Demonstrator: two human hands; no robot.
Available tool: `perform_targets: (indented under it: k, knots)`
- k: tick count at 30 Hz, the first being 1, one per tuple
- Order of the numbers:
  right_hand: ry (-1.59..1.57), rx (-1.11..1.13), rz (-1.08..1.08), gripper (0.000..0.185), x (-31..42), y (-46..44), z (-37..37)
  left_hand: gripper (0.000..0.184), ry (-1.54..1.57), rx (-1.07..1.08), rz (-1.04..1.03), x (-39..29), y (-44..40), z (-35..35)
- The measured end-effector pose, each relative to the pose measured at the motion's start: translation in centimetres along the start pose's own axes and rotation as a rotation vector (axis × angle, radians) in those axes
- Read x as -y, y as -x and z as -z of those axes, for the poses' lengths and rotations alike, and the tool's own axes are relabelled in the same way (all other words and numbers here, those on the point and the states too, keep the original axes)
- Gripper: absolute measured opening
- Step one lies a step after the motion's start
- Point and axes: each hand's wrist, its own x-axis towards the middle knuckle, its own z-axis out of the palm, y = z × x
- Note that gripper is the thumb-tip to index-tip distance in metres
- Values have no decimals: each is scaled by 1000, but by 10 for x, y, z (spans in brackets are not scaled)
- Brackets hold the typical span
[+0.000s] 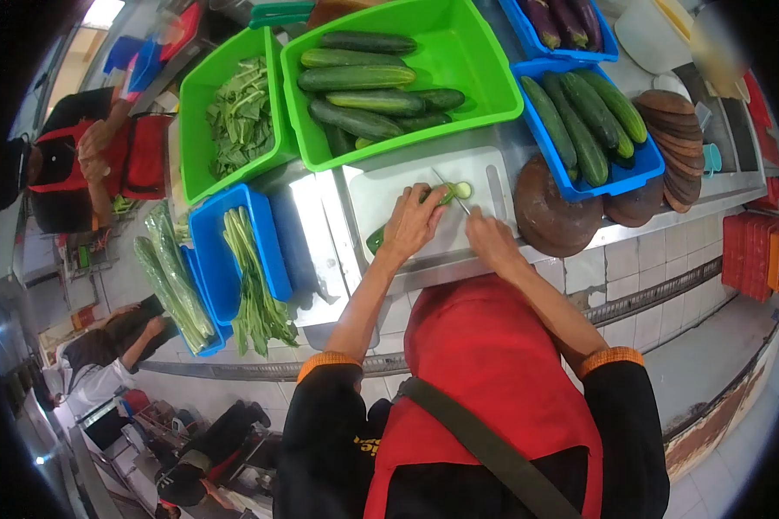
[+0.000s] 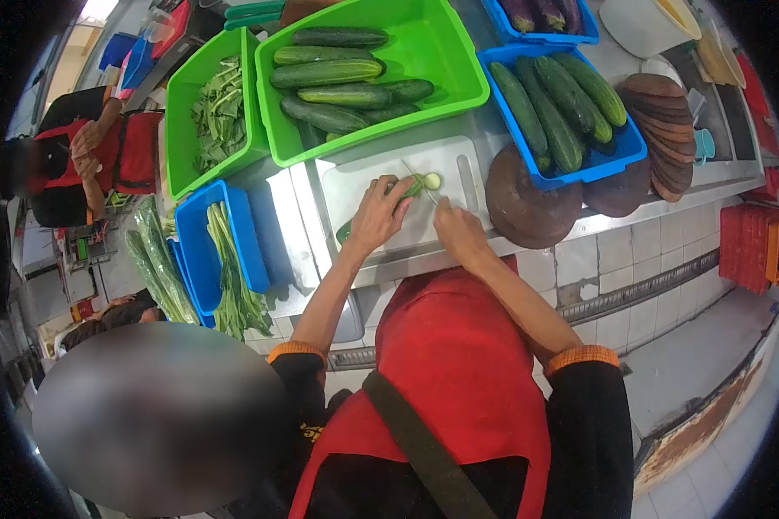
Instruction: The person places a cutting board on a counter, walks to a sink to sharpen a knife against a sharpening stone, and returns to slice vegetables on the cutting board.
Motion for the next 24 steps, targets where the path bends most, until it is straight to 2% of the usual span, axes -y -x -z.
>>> perform_targets:
  k: [6,8,10,11,13,16,17,18,19,20,22,23,24]
  knots:
    - [-1,138,-73,23,-24,71,20,44,34,-53,82,9,-2,0]
    - [-8,120,-77,23,-27,74,20,44,68,-89,100,18,-3,7]
    - [-14,98,-62,24,-29,73,17,46,103,-28,92,29,-2,17]
    - [-40,57,-64,25,-30,76,15,46,84,-52,98,37,-3,18]
    - [-117,17,-37,28,-28,79,18,47,-132,-161,-44,56,-3,18]
    - [-164,-40,86,36,-10,81,36,56,-189,-216,-39,51,-1,23]
    - [-168,-83,136,36,-10,77,35,54,-284,-244,-9,49,-1,20]
    - [-177,-118,191,37,-10,70,33,43,-346,-336,15,51,3,9]
    - [-199,-119,206,39,-8,62,38,34,-312,-360,130,43,7,4]
    - [-231,-115,254,40,-4,51,48,29,-418,-544,58,38,13,-1]
    - [30,-205,271,35,17,23,74,17,-441,-563,188,21,21,-4]
    - [-57,-274,376,35,12,-2,77,11,-513,-608,239,17,23,-16]
    - [71,-287,368,38,15,-28,91,10,-473,-534,277,11,28,-21]
